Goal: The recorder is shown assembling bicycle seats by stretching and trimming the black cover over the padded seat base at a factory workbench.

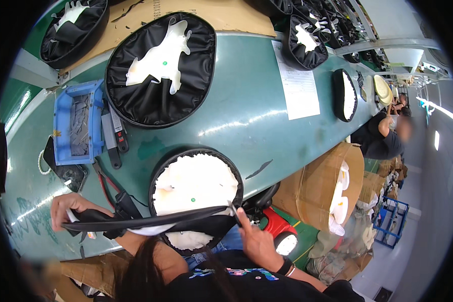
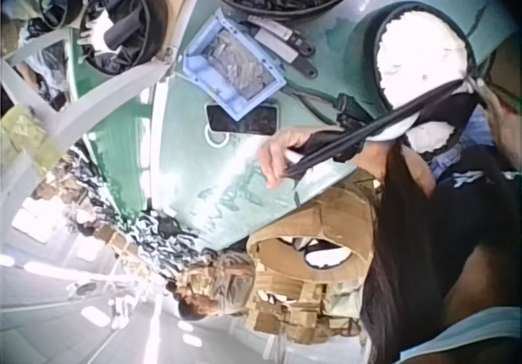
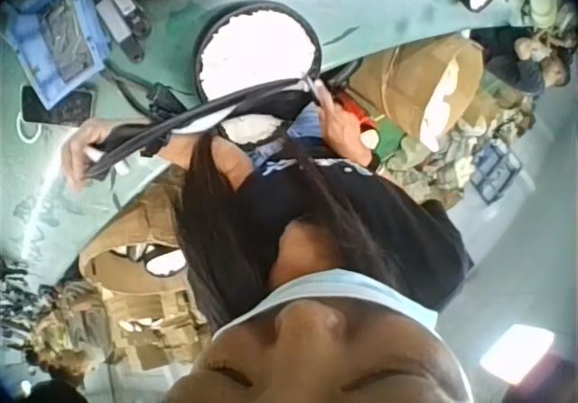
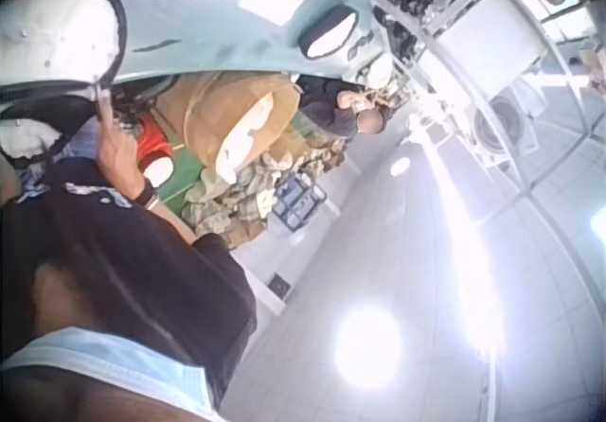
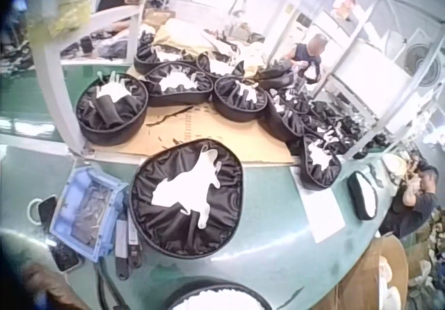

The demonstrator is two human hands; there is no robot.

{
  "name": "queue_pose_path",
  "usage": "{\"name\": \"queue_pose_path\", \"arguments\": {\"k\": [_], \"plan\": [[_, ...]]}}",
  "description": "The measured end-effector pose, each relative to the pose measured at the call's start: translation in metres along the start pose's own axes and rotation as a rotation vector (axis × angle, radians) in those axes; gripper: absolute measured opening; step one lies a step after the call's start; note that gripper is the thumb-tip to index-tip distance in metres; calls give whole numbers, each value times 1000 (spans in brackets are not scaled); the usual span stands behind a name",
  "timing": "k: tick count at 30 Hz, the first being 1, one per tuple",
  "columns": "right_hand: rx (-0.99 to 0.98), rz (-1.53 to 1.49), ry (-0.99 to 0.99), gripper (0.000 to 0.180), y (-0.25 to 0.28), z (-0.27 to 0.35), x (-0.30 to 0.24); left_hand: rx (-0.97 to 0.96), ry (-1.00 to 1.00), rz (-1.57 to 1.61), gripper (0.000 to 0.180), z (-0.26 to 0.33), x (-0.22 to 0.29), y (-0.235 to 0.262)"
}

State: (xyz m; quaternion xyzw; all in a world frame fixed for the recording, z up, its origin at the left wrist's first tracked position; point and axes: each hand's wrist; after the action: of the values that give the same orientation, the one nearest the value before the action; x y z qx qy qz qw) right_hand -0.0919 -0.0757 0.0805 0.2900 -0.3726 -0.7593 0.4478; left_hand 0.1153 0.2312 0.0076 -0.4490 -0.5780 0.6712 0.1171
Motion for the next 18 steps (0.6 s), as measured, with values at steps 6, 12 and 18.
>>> {"name": "queue_pose_path", "arguments": {"k": [6, 12, 18], "plan": [[-85, -588, -128, 58, 14, -15, 12, 106, 192, -37, 18, -7, 47, 7], [154, -587, 202, 70, 1, -114, 8, -1136, 702, -2123, 19, 72, -44, -19], [-238, -406, 493, 69, 78, -182, -15, -1275, 990, -2099, 32, 175, -55, 16]]}}
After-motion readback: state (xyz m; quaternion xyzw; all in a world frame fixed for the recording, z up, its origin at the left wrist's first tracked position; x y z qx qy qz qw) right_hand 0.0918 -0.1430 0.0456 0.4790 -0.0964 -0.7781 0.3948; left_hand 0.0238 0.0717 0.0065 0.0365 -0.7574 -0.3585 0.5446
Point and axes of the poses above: each hand's wrist, its own z-axis away from the middle knuckle, its own y-axis out of the back of the hand, x = y × z, and after that the axes turned 11 degrees about -y, right-handed
